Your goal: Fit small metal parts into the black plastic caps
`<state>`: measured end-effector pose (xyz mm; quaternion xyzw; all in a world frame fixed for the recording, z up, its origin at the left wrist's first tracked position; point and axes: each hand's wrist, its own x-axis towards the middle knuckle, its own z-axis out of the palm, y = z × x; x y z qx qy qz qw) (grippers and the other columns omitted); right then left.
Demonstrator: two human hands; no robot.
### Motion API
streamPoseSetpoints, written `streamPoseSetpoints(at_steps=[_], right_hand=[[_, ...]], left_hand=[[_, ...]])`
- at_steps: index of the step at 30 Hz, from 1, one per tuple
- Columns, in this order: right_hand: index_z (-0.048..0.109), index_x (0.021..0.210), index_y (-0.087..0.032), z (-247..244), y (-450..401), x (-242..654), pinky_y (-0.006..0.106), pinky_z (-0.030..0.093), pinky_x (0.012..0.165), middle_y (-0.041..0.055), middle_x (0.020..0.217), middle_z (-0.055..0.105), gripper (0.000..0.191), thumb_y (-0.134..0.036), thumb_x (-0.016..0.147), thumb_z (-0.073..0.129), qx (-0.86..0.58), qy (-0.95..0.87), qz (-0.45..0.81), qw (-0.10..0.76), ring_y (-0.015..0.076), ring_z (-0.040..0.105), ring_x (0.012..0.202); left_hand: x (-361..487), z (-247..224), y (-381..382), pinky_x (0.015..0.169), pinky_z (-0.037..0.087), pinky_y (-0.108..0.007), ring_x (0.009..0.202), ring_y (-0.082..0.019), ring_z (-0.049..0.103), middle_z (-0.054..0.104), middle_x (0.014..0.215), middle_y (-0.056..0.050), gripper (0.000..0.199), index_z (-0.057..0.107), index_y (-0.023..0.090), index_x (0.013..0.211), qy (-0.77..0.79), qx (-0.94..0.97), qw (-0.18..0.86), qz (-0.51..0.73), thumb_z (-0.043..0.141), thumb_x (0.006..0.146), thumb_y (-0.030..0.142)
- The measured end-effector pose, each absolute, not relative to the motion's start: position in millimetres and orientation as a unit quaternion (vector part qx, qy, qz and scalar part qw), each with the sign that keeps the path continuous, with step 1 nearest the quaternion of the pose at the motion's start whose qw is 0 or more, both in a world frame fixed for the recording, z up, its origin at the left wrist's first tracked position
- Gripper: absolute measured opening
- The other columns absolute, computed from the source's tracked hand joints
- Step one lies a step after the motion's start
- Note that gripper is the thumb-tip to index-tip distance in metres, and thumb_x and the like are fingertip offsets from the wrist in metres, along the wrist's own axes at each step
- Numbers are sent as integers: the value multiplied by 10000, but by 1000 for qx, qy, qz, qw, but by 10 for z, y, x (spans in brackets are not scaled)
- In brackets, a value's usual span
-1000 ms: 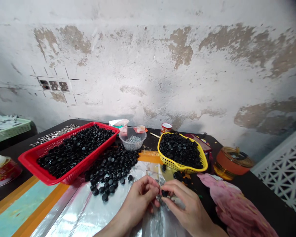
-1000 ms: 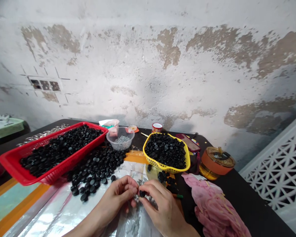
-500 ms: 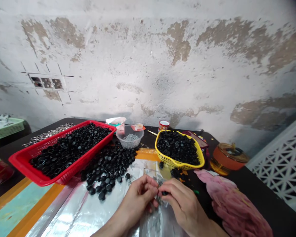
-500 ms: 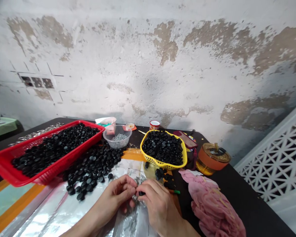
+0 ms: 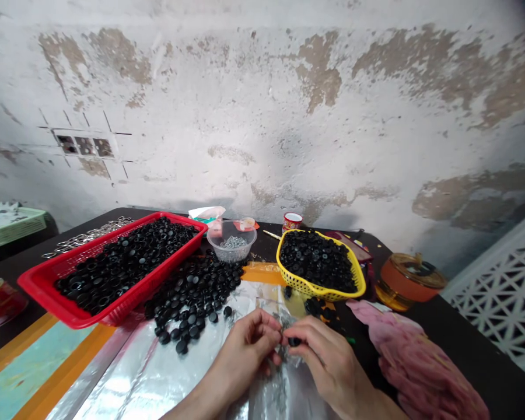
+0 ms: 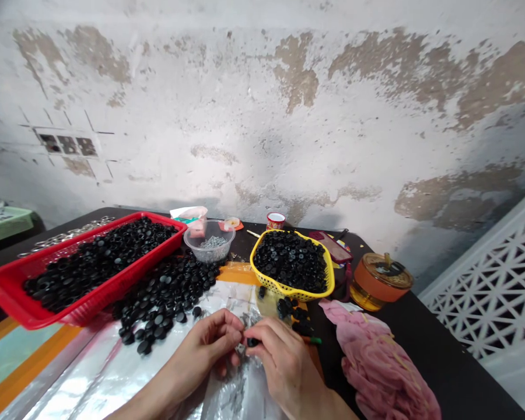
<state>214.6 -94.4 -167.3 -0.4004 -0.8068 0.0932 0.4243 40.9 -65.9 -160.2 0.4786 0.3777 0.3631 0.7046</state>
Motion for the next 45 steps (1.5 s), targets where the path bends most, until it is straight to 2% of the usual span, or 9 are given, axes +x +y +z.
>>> streamPoseSetpoints(at_steps=[3, 8, 12, 15, 22, 28, 37, 42, 45], right_hand=[[621, 965, -182, -1689, -954, 2137, 267, 501, 711, 40, 854, 641, 171, -71, 897, 511, -416, -796, 106, 426, 171, 635, 800], [597, 1081, -198, -1688, -941, 2132, 273, 502, 794, 52, 988, 634, 229, -78, 906, 510, -432, -789, 148, 411, 174, 623, 905], [609, 956, -191, -1685, -950, 2141, 284, 497, 725, 37, 874, 623, 178, -70, 898, 491, -424, -796, 142, 408, 174, 620, 815], [607, 931, -188, -1682, -961, 2139, 299, 496, 717, 42, 852, 628, 183, -70, 899, 470, -412, -803, 119, 414, 183, 624, 804], [599, 1096, -206, -1658, -964, 2127, 273, 527, 773, 58, 978, 650, 228, -106, 902, 531, -416, -802, 106, 415, 184, 637, 899], [616, 971, -190, -1711, -968, 2144, 294, 515, 702, 51, 851, 642, 185, -90, 916, 471, -400, -808, 86, 425, 187, 633, 794], [625, 1079, -186, -1668, -935, 2129, 271, 539, 743, 65, 946, 651, 229, -86, 898, 527, -425, -789, 103, 431, 181, 644, 850], [635, 1155, -213, -1661, -937, 2124, 268, 542, 712, 49, 905, 626, 306, -96, 882, 560, -418, -793, 118, 426, 178, 636, 825], [651, 1109, -219, -1656, -938, 2119, 247, 530, 674, 32, 876, 612, 268, -109, 873, 589, -419, -786, 138, 433, 162, 625, 777]], left_hand=[[409, -1590, -654, 415, 378, -167, 476, -78, 519, 561, 600, 22, 291, 546, 146, 831, 374, 481, 707, 359, 688, 761, 390], [403, -1593, -652, 410, 375, -165, 492, -80, 531, 584, 650, 6, 299, 545, 149, 808, 367, 478, 708, 368, 697, 752, 400], [401, -1610, -654, 409, 371, -165, 490, -80, 529, 595, 662, -4, 290, 549, 145, 825, 369, 480, 706, 367, 689, 758, 390], [400, -1608, -655, 409, 370, -164, 486, -82, 526, 577, 628, 10, 279, 549, 147, 832, 370, 482, 705, 365, 685, 761, 380], [402, -1590, -651, 420, 373, -168, 468, -81, 500, 561, 562, 19, 262, 546, 149, 817, 371, 487, 700, 369, 671, 776, 376], [407, -1604, -661, 420, 379, -172, 484, -87, 526, 568, 606, 19, 279, 548, 152, 836, 366, 480, 705, 373, 686, 766, 383], [408, -1549, -654, 459, 400, -184, 528, -92, 531, 582, 621, 8, 336, 561, 143, 828, 351, 475, 712, 381, 726, 739, 421], [402, -1548, -668, 472, 390, -187, 512, -82, 514, 590, 603, 7, 389, 565, 142, 831, 345, 466, 724, 373, 774, 696, 442], [395, -1556, -663, 479, 387, -183, 526, -86, 535, 591, 596, 12, 375, 572, 143, 865, 336, 449, 737, 377, 771, 711, 421]])
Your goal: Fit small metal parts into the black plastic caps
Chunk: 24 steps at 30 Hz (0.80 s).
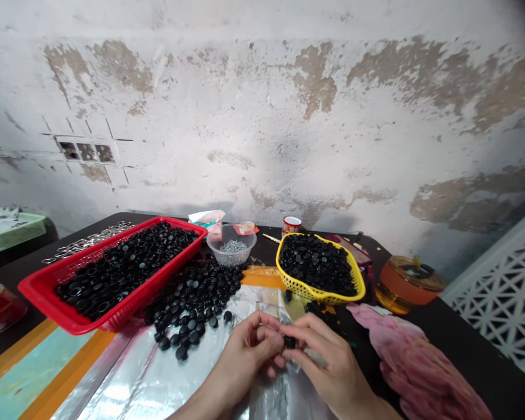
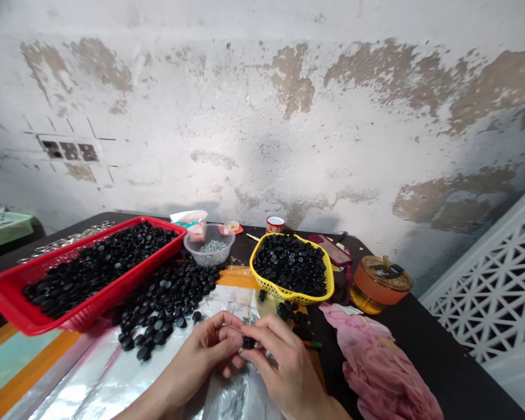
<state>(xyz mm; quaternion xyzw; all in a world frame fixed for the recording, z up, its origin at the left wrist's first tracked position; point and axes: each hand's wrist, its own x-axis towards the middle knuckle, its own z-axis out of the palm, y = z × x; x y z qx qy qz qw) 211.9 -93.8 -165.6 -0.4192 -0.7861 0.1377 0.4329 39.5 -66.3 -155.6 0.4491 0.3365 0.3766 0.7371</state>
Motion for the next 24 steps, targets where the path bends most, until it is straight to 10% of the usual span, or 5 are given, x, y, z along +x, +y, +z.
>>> streamPoseSetpoints(at_steps=[24], right_hand=[[620, 944, -187, -1652, -954, 2117, 288, 493, 662, 45, 850, 595, 137, -102, 892, 525, -429, -794, 113, 416, 184, 603, 767]], left_hand=[[396, -1548, -641, 457, 378, -181, 533, -90, 563, 613, 665, -1, 365, 590, 140, 833, 340, 424, 748, 381, 784, 681, 408]])
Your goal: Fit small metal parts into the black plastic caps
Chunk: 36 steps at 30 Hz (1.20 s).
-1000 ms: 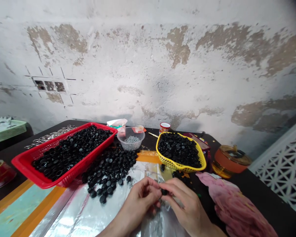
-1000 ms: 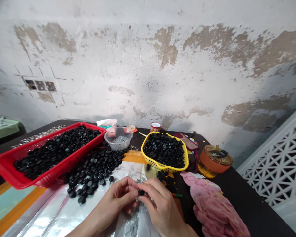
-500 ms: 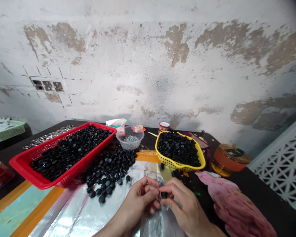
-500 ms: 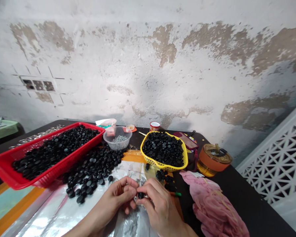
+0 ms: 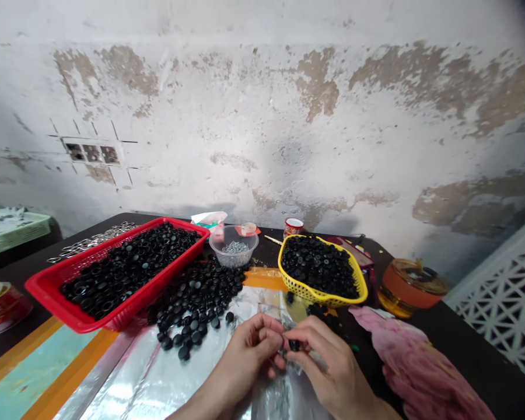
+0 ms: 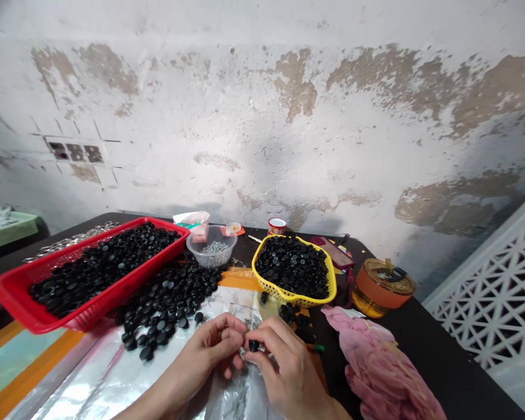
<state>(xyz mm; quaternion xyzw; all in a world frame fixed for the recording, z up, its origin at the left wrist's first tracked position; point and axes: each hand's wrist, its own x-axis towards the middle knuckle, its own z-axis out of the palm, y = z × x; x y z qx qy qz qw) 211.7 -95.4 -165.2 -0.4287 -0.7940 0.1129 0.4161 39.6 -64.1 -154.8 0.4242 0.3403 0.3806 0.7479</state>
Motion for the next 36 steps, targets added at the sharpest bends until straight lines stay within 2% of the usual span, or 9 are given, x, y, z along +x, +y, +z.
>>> streamPoseSetpoints(at_steps=[6, 12, 17, 26, 32, 36], right_hand=[[613, 893, -184, -1632, -970, 2127, 296, 470, 637, 39, 795, 597, 146, -75, 886, 515, -409, -799, 78, 433, 188, 589, 747], [618, 1039, -193, -1665, -953, 2118, 288, 498, 678, 47, 888, 599, 184, -107, 896, 541, -419, -788, 122, 434, 176, 594, 768], [629, 1090, -224, -1714, -926, 2135, 266, 488, 692, 33, 911, 606, 253, -91, 891, 546, -418, -776, 153, 447, 163, 590, 784], [634, 998, -215, -1743, -894, 2179, 245, 472, 699, 25, 887, 608, 164, -111, 899, 555, -417, -778, 140, 448, 157, 596, 783], [628, 929, -204, -1659, -938, 2133, 248, 456, 716, 21, 843, 601, 150, -84, 896, 544, -388, -796, 110, 453, 162, 581, 795], [631, 982, -227, -1657, -935, 2134, 232, 459, 704, 13, 883, 601, 156, -119, 903, 550, -427, -765, 153, 458, 151, 590, 790]], left_hand=[[402, -1573, -650, 461, 377, -184, 547, -94, 576, 636, 718, -18, 358, 579, 143, 852, 340, 435, 745, 375, 766, 703, 409], [402, -1542, -646, 458, 383, -182, 537, -90, 567, 607, 677, 2, 356, 585, 137, 829, 341, 438, 741, 378, 768, 699, 414], [404, -1543, -647, 458, 380, -181, 536, -86, 567, 613, 693, -2, 358, 577, 135, 829, 341, 440, 740, 376, 769, 693, 405], [407, -1558, -645, 461, 383, -185, 541, -87, 571, 630, 719, -13, 374, 562, 137, 834, 339, 449, 739, 370, 763, 697, 420], [403, -1581, -657, 463, 387, -189, 531, -92, 562, 579, 624, 22, 395, 566, 140, 842, 339, 451, 738, 371, 760, 694, 450], [400, -1576, -656, 472, 389, -190, 551, -88, 573, 629, 719, -13, 383, 564, 136, 847, 334, 450, 739, 374, 754, 703, 436]])
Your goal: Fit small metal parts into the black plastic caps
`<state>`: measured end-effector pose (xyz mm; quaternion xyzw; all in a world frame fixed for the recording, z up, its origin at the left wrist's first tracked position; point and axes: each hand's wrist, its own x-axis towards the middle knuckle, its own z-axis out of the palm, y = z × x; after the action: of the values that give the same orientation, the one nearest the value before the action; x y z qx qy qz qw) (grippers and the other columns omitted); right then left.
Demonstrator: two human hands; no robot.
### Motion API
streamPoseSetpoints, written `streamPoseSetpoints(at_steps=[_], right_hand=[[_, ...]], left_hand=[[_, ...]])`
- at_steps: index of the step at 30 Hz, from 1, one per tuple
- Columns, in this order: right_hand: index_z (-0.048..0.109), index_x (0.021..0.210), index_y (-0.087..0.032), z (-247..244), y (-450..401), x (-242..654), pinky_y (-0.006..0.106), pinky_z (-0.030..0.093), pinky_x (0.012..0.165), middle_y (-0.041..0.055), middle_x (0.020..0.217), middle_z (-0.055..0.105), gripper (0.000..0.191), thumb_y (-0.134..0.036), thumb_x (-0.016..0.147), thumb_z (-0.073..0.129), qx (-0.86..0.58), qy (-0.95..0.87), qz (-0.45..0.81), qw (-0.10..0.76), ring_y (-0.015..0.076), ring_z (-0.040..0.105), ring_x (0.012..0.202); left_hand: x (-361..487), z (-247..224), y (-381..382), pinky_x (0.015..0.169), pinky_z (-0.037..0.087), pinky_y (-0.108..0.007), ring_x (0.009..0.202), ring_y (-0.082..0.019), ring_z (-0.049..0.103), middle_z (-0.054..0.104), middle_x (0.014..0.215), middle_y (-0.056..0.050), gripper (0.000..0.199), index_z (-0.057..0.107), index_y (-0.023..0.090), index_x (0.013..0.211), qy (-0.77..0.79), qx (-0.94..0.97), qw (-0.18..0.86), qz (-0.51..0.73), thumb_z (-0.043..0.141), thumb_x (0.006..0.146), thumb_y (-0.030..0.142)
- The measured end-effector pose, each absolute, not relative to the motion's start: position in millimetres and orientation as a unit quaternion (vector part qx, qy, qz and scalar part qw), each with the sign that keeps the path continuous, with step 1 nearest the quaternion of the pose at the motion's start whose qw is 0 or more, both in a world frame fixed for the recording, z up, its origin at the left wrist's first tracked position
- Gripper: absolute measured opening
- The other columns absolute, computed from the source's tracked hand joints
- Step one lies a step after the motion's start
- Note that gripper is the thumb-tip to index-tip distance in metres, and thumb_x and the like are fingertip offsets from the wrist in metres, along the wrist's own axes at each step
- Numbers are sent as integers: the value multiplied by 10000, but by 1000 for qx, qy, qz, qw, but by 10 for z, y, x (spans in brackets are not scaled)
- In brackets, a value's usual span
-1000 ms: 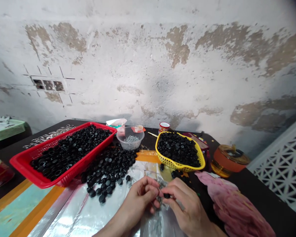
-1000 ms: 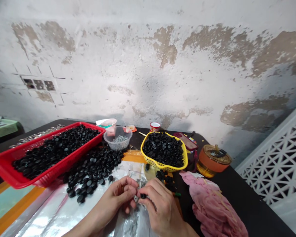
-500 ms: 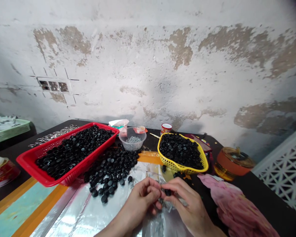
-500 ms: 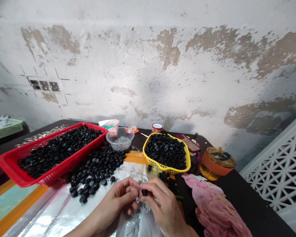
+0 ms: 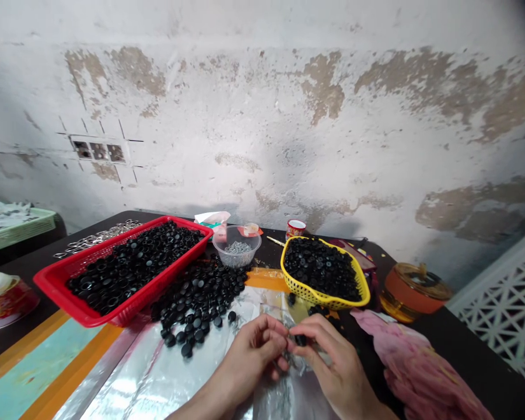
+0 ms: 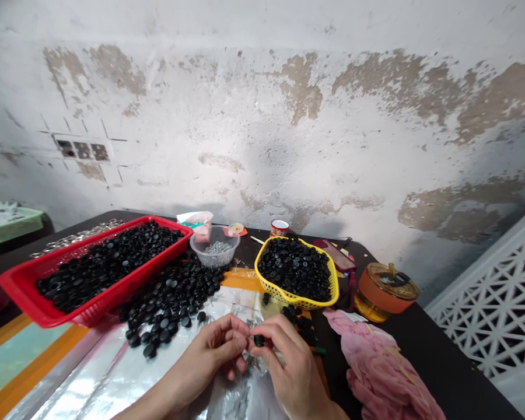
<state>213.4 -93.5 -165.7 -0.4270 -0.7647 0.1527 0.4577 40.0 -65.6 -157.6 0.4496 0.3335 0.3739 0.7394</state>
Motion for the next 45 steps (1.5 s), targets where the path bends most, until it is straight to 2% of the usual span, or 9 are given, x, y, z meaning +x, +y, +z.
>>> streamPoseSetpoints(at_steps=[7, 12, 18, 25, 31, 36, 41, 45], right_hand=[[651, 1022, -256, -1729, -885, 2166, 250, 464, 717, 22, 934, 606, 134, -251, 918, 566, -435, -718, 249, 483, 179, 595, 840], [649, 1012, -262, -1737, -843, 2200, 240, 467, 717, 18, 925, 594, 134, -247, 931, 543, -421, -723, 272, 476, 172, 592, 844], [647, 939, -249, -1741, -859, 2214, 229, 441, 686, 0, 856, 599, 93, -229, 927, 557, -405, -747, 232, 474, 153, 585, 784], [654, 939, -252, -1732, -855, 2176, 213, 471, 683, -4, 851, 612, 99, -195, 902, 581, -425, -730, 221, 487, 150, 603, 787], [679, 1006, -251, -1748, -834, 2182, 232, 496, 688, 19, 883, 601, 144, -214, 886, 609, -429, -745, 213, 463, 162, 606, 790], [737, 1020, -281, -1810, -848, 2181, 246, 502, 638, 23, 843, 542, 188, -250, 841, 687, -414, -771, 177, 450, 170, 596, 755], [697, 1131, -277, -1736, -855, 2213, 253, 522, 664, 35, 879, 600, 275, -299, 859, 669, -401, -796, 186, 414, 177, 625, 767], [693, 1005, -198, -1584, -826, 2389, 286, 517, 738, 61, 901, 677, 216, -273, 958, 496, -492, -771, 96, 393, 195, 651, 825]], left_hand=[[410, -1570, -647, 460, 370, -189, 529, -82, 560, 622, 701, 0, 356, 562, 142, 833, 337, 444, 741, 374, 762, 688, 398], [411, -1606, -649, 470, 380, -193, 544, -86, 569, 656, 753, -27, 341, 560, 143, 856, 336, 446, 742, 370, 741, 710, 393], [412, -1592, -653, 470, 381, -192, 545, -84, 569, 660, 762, -37, 348, 559, 137, 852, 336, 452, 739, 369, 736, 712, 402], [416, -1566, -656, 463, 383, -189, 541, -84, 568, 642, 736, -20, 382, 561, 140, 848, 339, 449, 737, 375, 757, 683, 423], [415, -1583, -639, 455, 385, -189, 529, -93, 564, 600, 651, 13, 418, 542, 152, 843, 328, 459, 731, 384, 737, 706, 495], [421, -1624, -658, 453, 371, -187, 479, -71, 501, 600, 604, 28, 490, 531, 158, 885, 307, 463, 736, 387, 827, 617, 442], [402, -1583, -646, 458, 357, -190, 477, -70, 491, 589, 597, 28, 408, 559, 153, 876, 308, 480, 724, 387, 813, 649, 378], [235, -1367, -512, 527, 424, -221, 596, -111, 565, 643, 757, -25, 287, 625, 145, 863, 361, 540, 635, 418, 753, 700, 343]])
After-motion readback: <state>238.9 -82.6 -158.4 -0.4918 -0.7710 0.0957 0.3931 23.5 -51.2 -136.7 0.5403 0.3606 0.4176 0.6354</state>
